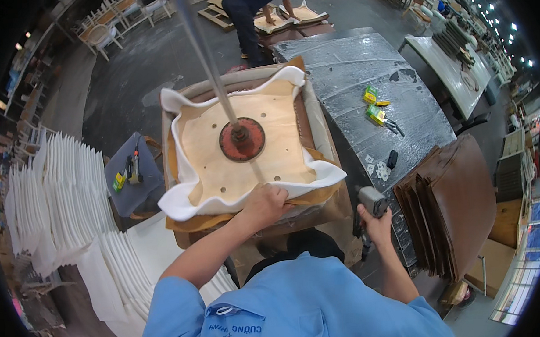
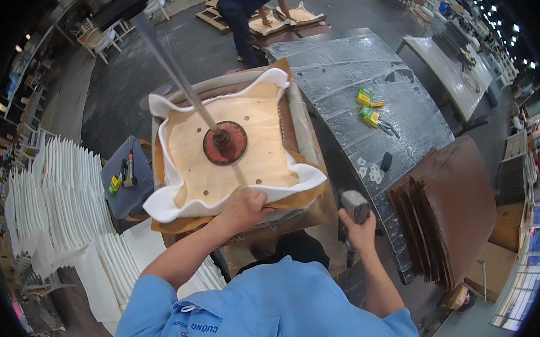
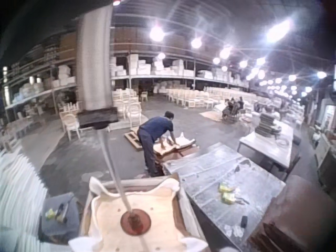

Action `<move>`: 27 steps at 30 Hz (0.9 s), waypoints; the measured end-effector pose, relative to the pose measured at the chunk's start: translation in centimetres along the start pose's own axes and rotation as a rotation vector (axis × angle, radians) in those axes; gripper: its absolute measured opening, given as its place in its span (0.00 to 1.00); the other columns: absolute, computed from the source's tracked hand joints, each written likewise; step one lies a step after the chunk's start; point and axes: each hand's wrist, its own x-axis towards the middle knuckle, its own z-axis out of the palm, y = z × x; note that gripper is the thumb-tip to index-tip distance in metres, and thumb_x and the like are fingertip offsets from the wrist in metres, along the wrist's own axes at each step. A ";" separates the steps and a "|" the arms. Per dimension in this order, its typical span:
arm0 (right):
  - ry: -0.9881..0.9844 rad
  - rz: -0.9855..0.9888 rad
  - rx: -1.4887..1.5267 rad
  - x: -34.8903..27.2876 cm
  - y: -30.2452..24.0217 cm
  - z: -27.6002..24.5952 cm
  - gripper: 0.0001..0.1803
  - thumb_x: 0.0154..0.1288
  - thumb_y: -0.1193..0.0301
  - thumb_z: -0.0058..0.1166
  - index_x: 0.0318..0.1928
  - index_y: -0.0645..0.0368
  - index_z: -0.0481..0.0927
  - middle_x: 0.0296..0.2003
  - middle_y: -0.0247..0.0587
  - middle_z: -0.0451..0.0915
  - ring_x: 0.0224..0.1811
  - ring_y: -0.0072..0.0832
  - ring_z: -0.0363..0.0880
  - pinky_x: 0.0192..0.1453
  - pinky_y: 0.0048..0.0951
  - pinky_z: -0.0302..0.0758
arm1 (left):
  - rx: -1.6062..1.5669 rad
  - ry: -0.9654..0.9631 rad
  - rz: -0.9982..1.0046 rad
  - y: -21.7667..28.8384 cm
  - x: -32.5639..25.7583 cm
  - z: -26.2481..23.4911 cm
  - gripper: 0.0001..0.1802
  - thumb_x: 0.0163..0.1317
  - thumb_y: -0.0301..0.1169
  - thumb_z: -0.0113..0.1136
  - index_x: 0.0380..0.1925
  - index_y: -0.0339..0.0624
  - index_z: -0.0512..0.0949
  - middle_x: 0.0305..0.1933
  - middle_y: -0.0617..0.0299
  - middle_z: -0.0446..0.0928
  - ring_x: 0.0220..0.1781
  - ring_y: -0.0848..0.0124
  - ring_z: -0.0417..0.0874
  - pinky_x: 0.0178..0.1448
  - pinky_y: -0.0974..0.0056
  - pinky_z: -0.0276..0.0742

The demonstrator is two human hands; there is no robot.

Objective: The person staples white fabric onto a wooden chair seat base using a pneumatic staple gun, then flips the seat to place a brown cushion on top. The person repeats the process with another seat, aligning and stapling the fabric around the edges.

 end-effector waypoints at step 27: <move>-0.386 -0.100 -0.037 1.4 -1.7 6.4 0.37 0.65 0.70 0.83 0.73 0.61 0.82 0.62 0.49 0.89 0.64 0.38 0.89 0.72 0.40 0.82 | 0.232 -0.301 -0.089 -3.5 -8.2 -8.6 0.21 0.60 0.49 0.81 0.40 0.47 0.84 0.42 0.56 0.77 0.48 0.56 0.80 0.50 0.49 0.74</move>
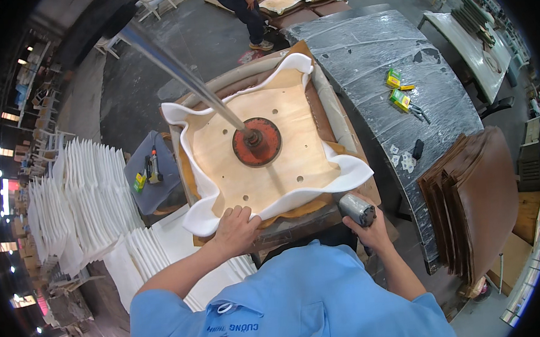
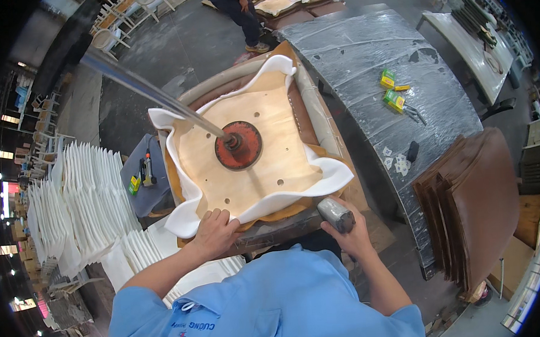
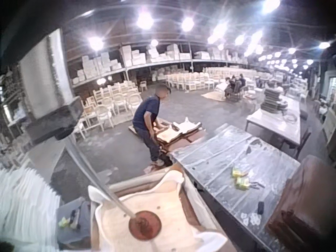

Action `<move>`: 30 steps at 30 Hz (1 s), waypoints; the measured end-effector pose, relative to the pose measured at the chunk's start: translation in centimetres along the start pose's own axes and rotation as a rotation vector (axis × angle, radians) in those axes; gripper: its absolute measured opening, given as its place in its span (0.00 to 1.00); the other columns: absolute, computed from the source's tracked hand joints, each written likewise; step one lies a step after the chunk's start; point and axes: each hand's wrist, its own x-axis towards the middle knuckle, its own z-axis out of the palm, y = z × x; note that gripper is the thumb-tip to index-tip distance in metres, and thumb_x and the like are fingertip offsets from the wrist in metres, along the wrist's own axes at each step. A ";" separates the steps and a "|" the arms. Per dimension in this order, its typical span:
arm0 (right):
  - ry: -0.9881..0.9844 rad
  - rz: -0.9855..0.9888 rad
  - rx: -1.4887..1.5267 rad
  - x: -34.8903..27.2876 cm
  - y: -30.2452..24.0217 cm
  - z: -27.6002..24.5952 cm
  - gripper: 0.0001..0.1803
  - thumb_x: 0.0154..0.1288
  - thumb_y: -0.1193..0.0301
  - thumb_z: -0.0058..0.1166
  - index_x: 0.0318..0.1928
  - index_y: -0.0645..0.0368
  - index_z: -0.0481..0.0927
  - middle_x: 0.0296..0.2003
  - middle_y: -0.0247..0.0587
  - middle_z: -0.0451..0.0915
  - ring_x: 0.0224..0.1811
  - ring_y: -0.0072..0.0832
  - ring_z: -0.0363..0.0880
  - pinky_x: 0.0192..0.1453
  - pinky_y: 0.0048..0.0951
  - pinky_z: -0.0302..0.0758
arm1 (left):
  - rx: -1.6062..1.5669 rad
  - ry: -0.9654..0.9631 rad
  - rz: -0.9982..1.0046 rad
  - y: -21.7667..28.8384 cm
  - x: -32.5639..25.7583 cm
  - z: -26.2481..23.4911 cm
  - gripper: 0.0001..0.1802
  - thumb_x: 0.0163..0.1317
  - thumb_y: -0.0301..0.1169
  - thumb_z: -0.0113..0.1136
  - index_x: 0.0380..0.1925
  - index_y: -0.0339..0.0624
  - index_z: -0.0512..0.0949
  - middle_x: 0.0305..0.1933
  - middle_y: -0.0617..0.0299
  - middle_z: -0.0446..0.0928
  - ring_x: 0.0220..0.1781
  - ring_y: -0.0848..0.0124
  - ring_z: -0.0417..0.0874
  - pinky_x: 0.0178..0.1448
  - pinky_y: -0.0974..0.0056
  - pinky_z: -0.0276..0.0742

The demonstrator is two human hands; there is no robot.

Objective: The person staples white fabric onto a wooden chair seat base using a pneumatic staple gun, then flips the seat to place a brown cushion on top. The person repeats the process with another seat, aligning and stapling the fabric around the edges.

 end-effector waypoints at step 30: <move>0.157 -0.054 -0.134 3.4 -1.4 -0.5 0.38 0.67 0.72 0.82 0.75 0.57 0.81 0.64 0.46 0.87 0.67 0.37 0.87 0.74 0.39 0.80 | -0.341 0.153 -0.002 5.7 16.6 4.7 0.10 0.66 0.35 0.73 0.36 0.42 0.83 0.33 0.50 0.84 0.39 0.47 0.89 0.45 0.42 0.84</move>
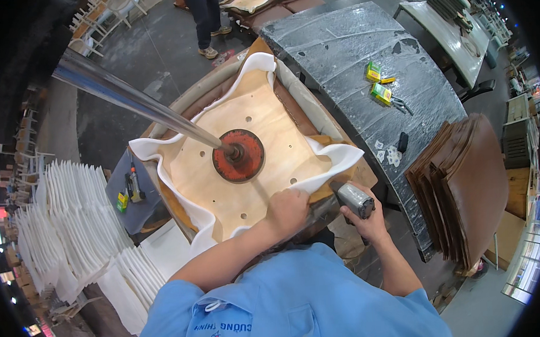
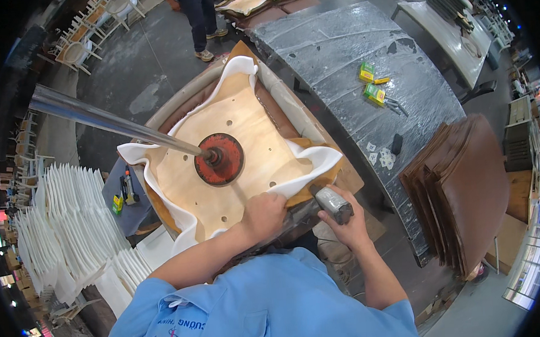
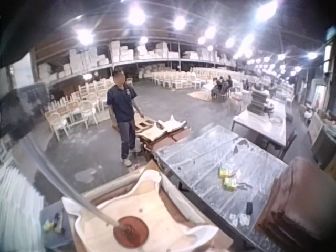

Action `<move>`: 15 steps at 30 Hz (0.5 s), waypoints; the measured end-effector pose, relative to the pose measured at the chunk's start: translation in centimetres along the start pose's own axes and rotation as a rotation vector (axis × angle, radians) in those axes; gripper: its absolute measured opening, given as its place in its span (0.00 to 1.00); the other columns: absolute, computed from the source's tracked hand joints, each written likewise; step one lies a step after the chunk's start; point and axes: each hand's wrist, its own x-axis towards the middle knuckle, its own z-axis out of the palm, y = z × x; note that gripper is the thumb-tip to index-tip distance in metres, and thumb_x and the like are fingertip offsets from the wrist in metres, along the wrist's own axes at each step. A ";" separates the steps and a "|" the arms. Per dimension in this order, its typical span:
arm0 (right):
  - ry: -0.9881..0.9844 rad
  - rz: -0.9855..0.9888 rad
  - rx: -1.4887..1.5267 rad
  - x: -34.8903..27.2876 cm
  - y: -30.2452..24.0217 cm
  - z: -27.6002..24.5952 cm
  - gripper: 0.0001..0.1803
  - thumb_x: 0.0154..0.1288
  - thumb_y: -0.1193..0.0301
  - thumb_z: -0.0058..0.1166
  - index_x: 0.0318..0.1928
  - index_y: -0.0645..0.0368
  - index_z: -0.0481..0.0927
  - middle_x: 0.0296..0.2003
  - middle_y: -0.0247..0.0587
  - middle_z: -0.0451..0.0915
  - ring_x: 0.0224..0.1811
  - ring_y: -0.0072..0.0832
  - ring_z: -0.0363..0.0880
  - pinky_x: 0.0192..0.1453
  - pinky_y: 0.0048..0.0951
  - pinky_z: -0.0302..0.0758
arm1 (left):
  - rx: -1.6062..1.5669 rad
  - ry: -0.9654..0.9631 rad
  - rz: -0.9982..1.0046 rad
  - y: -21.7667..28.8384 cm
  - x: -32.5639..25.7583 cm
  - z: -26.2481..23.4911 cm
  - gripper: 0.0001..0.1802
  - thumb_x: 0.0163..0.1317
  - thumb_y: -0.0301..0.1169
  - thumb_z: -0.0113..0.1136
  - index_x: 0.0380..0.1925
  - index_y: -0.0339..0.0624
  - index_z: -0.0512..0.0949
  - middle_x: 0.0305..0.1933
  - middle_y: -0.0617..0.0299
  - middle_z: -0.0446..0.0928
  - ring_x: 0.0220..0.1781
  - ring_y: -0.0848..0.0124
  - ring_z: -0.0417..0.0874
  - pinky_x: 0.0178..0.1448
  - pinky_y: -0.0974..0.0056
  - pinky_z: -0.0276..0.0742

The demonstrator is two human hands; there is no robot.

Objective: The person staples white fabric onto a wooden chair seat base using a pneumatic staple gun, then flips the seat to place a brown cushion on top. The person repeats the process with another seat, aligning and stapling the fabric around the edges.

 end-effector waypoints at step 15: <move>-0.400 0.386 -0.135 1.7 -6.7 0.7 0.32 0.70 0.62 0.81 0.68 0.61 0.83 0.45 0.40 0.92 0.42 0.26 0.91 0.48 0.33 0.88 | -0.342 0.373 -0.074 -1.8 -1.0 0.4 0.09 0.66 0.31 0.70 0.29 0.40 0.82 0.29 0.44 0.83 0.34 0.43 0.87 0.42 0.43 0.84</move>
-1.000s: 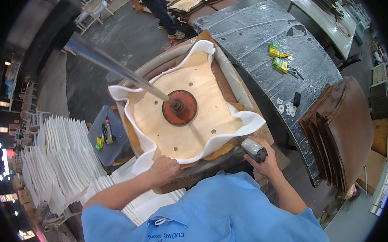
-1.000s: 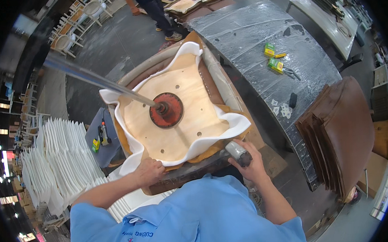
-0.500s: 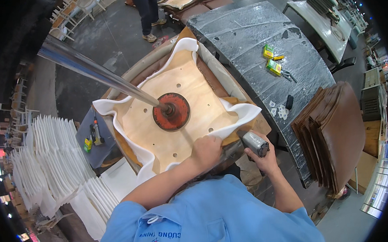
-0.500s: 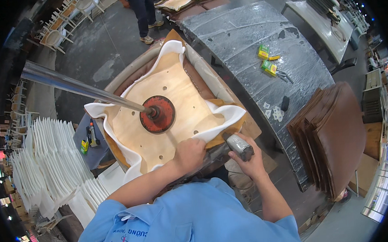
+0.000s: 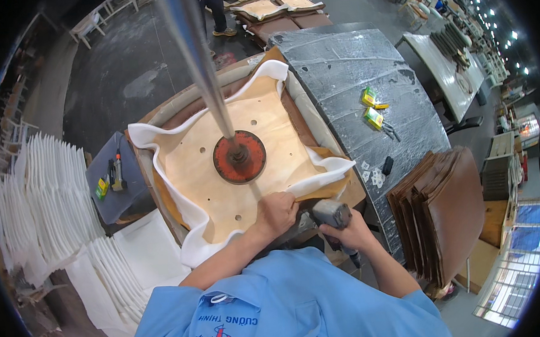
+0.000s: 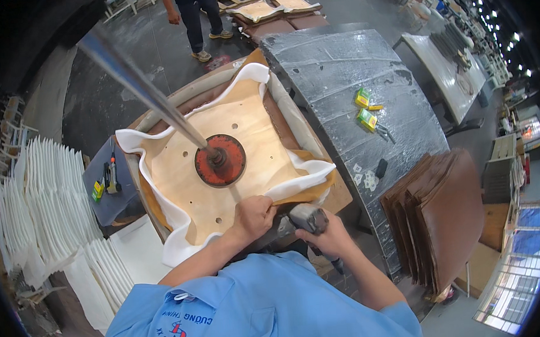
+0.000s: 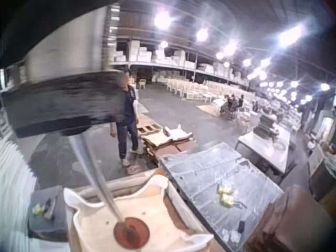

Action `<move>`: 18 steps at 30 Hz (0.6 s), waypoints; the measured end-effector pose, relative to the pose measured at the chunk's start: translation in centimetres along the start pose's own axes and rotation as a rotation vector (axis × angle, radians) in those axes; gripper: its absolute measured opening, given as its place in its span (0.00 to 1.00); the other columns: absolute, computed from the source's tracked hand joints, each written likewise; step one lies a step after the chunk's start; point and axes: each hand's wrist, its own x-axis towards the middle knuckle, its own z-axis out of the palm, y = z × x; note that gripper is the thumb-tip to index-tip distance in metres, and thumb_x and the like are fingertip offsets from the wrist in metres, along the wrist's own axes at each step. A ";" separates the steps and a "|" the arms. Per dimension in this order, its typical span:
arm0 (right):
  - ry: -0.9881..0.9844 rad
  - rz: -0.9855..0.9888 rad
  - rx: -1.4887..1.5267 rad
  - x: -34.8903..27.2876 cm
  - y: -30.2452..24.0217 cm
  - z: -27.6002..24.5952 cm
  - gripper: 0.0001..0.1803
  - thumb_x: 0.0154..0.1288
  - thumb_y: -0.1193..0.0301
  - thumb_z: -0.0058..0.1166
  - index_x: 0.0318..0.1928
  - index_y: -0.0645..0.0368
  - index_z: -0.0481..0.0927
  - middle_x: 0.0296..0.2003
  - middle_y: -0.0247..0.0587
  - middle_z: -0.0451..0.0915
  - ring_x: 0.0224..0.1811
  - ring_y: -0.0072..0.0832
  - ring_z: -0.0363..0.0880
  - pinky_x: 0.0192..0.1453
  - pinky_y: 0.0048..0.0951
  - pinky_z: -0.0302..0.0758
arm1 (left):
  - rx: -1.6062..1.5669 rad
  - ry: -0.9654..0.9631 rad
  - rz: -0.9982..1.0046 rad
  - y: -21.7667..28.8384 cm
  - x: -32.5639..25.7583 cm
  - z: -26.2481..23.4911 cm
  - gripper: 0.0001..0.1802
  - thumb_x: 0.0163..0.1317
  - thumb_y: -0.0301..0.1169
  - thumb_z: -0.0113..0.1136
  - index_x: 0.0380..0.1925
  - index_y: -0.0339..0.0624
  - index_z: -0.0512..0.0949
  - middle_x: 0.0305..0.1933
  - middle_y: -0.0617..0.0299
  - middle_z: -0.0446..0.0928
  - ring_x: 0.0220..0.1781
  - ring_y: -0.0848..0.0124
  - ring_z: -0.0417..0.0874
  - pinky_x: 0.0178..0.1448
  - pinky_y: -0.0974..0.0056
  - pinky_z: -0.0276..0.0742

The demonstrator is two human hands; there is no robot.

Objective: The person staples white fabric onto a wooden chair seat base using a pneumatic staple gun, then flips the seat to place a brown cushion on top. The person repeats the process with another seat, aligning and stapling the fabric around the edges.

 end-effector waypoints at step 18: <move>0.005 0.003 -0.076 4.1 -6.9 0.5 0.19 0.74 0.65 0.77 0.55 0.64 0.87 0.30 0.34 0.87 0.25 0.23 0.85 0.29 0.31 0.80 | 0.200 0.155 0.003 -2.1 0.1 0.0 0.08 0.66 0.34 0.72 0.31 0.45 0.83 0.35 0.54 0.82 0.44 0.52 0.81 0.50 0.43 0.72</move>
